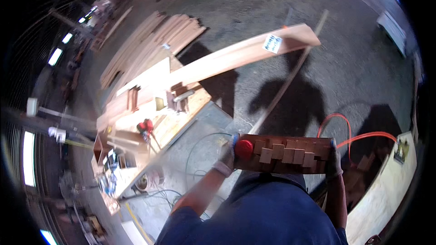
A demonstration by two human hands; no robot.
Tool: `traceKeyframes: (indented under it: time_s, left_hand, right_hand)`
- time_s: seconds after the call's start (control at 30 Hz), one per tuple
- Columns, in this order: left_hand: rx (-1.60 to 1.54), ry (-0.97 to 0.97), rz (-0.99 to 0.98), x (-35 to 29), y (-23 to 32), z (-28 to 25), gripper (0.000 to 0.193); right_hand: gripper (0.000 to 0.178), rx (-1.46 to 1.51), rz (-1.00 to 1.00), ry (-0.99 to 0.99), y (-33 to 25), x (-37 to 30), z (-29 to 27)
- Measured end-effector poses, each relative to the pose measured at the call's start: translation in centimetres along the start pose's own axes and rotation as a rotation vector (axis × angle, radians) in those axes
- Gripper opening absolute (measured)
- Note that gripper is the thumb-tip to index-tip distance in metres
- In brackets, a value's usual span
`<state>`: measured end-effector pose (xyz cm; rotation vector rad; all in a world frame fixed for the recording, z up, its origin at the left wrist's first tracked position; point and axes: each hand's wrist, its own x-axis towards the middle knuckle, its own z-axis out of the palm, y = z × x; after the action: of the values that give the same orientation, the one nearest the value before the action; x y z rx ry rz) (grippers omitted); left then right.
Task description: The person carries a stack of small wooden blocks across a workshop floor and places them on a workbench. They then pick up several long wooden planks one by one and stack them neatly on the same workbench.
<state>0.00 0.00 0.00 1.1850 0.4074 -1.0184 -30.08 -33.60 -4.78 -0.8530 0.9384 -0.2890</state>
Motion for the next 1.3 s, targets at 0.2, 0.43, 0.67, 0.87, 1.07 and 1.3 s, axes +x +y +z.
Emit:
traceKeyframes:
  time_s: [0.2,0.43,0.67,0.87,1.07,1.3]
  left_hand:
    - [-0.060,0.077,0.174,-3.2,-2.1,4.0,0.055]
    - [-0.345,0.084,0.170,-2.8,-2.5,10.3,0.063]
    - [0.252,-0.017,0.483,1.9,-1.8,8.2,0.058]
    - [-0.068,-0.136,0.196,7.7,6.3,9.9,0.058]
    - [-0.022,-0.070,0.118,15.1,10.2,12.8,0.050]
    - [0.164,-0.054,0.121,20.4,13.9,29.4,0.046]
  right_hand:
    - [0.068,-0.172,0.062,-0.128,-10.2,2.8,3.2]
    - [0.068,-0.272,0.068,-0.185,-15.0,9.7,2.5]
    - [0.070,-0.219,0.129,-0.052,-16.2,11.6,3.1]
    - [0.059,-0.271,-0.030,0.007,-23.2,10.4,8.2]
    - [0.067,-0.178,-0.036,0.189,-23.2,12.5,5.2]
    - [0.070,-0.081,-0.016,0.368,-29.8,15.4,0.0]
